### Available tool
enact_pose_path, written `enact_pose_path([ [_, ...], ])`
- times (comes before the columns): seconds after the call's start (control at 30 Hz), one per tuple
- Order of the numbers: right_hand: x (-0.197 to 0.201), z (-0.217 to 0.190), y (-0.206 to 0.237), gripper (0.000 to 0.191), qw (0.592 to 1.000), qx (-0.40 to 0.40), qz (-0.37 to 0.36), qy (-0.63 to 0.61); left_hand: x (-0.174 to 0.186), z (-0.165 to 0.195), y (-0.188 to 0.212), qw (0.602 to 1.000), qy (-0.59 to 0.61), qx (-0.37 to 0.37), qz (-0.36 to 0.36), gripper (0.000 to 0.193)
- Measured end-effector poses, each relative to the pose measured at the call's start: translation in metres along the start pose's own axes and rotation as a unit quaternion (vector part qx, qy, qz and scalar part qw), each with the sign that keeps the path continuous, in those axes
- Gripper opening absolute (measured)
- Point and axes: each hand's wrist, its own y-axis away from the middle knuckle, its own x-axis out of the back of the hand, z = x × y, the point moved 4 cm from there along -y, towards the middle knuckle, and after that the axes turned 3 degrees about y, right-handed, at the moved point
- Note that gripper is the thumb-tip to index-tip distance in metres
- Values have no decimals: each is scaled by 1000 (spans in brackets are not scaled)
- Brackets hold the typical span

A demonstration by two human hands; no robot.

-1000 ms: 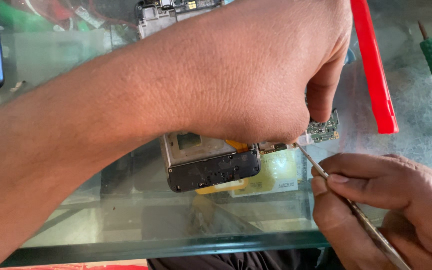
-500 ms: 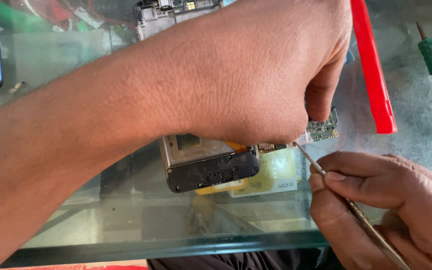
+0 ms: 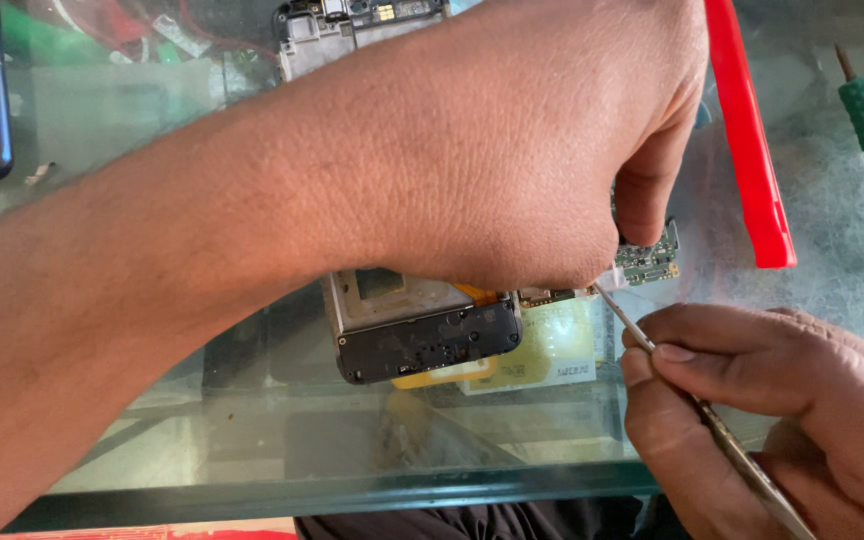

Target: The person applies adhesive tape to a smartphone motherboard using tweezers and a toothbrush. They carefully place and smooth the tape over specific areas of the circuit board, then use a metal tool to adjust components.

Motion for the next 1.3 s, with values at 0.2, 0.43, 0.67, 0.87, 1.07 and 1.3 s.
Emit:
enact_pose_path([
  [0.2, -1, 1, -1, 16, 999, -42, -1, -21, -2, -4, -2, 1000, -7, -18, 12, 25],
  [0.43, 2, -5, -3, 16, 1000, -9, -12, 24, -3, -7, -5, 996, -38, -70, 33, 27],
  [0.67, 1, 2, 1, 15, 998, -62, -7, 7, -4, -8, -6, 996, -36, -76, 40, 25],
  [0.87, 0, 1, 5, 16, 996, -77, 1, -36, -3, -8, -6, 996, -32, -72, 31, 27],
  [1.07, 0, 2, 0, 15, 999, -34, -9, 3, -3, -8, -5, 996, -43, -75, 39, 29],
  [1.3, -2, 1, -1, 15, 998, -68, 2, 9, -4, -9, -5, 997, -39, -67, 29, 30],
])
